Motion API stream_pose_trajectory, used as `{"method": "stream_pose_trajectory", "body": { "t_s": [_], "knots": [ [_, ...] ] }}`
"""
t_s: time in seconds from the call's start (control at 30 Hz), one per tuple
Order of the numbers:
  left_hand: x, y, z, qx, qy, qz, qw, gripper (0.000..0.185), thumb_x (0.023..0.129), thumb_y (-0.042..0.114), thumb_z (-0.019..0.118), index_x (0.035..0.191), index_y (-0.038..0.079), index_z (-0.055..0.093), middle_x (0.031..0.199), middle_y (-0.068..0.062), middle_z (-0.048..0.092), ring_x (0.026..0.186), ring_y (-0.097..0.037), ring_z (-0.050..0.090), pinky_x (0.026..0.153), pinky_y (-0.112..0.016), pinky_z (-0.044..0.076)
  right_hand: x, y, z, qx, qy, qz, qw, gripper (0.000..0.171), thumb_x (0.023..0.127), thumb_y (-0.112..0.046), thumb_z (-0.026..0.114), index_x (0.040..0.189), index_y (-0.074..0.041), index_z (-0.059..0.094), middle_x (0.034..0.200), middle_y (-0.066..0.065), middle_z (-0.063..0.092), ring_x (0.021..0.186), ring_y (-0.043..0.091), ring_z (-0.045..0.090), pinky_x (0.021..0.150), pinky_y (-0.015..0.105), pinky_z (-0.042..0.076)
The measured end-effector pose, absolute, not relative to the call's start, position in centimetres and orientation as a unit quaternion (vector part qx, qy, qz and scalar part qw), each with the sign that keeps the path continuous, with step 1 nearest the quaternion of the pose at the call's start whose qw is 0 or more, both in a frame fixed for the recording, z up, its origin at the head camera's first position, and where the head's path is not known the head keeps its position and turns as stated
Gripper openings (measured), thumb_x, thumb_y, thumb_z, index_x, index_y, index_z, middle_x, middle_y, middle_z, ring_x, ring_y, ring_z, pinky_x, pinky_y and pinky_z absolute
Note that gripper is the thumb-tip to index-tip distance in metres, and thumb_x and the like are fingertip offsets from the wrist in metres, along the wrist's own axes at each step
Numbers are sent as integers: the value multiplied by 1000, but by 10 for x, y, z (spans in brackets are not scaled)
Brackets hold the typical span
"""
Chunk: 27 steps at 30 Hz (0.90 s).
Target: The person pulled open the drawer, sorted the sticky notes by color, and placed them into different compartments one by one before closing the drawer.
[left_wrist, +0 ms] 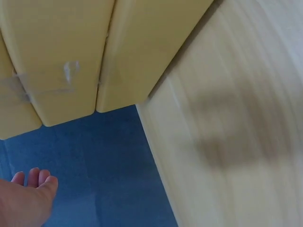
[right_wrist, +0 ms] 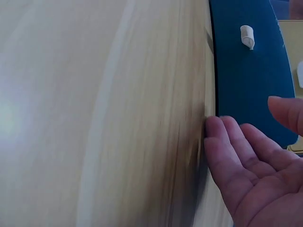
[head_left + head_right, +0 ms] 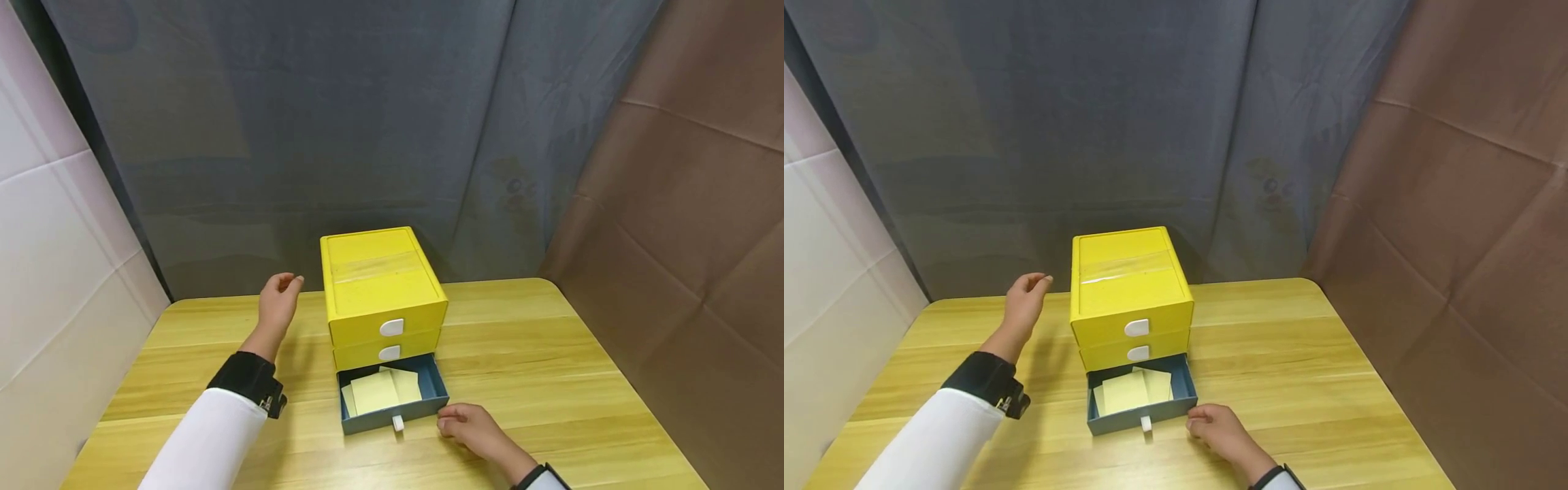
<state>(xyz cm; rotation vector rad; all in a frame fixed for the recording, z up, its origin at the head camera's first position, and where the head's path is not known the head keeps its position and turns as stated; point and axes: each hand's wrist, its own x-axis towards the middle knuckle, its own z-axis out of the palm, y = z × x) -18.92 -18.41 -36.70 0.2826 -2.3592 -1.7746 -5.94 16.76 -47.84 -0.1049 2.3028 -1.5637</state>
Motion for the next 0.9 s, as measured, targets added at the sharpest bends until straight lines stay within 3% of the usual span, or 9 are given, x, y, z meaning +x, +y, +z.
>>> {"method": "stream_pose_trajectory", "body": {
  "t_s": [0.33, 0.9],
  "knots": [
    [-205, -183, -349, 77, -795, -596, 89, 54, 99, 33, 49, 141, -1, 42, 141, -20, 43, 130, -35, 40, 108, -49, 36, -57, 149, -480, -51, 778, -579, 239, 39, 92, -12, 59, 116, 18, 57, 101, 20, 70, 90, 28, 69, 79, 42, 57],
    [-221, -170, -330, 60, -800, -594, 58, 59, 98, 34, 50, 146, 3, 36, 149, -16, 37, 137, -33, 34, 113, -46, 32, -42, 116, -483, -15, 701, -648, 296, 30, 95, -13, 56, 110, 12, 61, 92, 6, 71, 82, 17, 69, 71, 27, 57]
  ]
}}
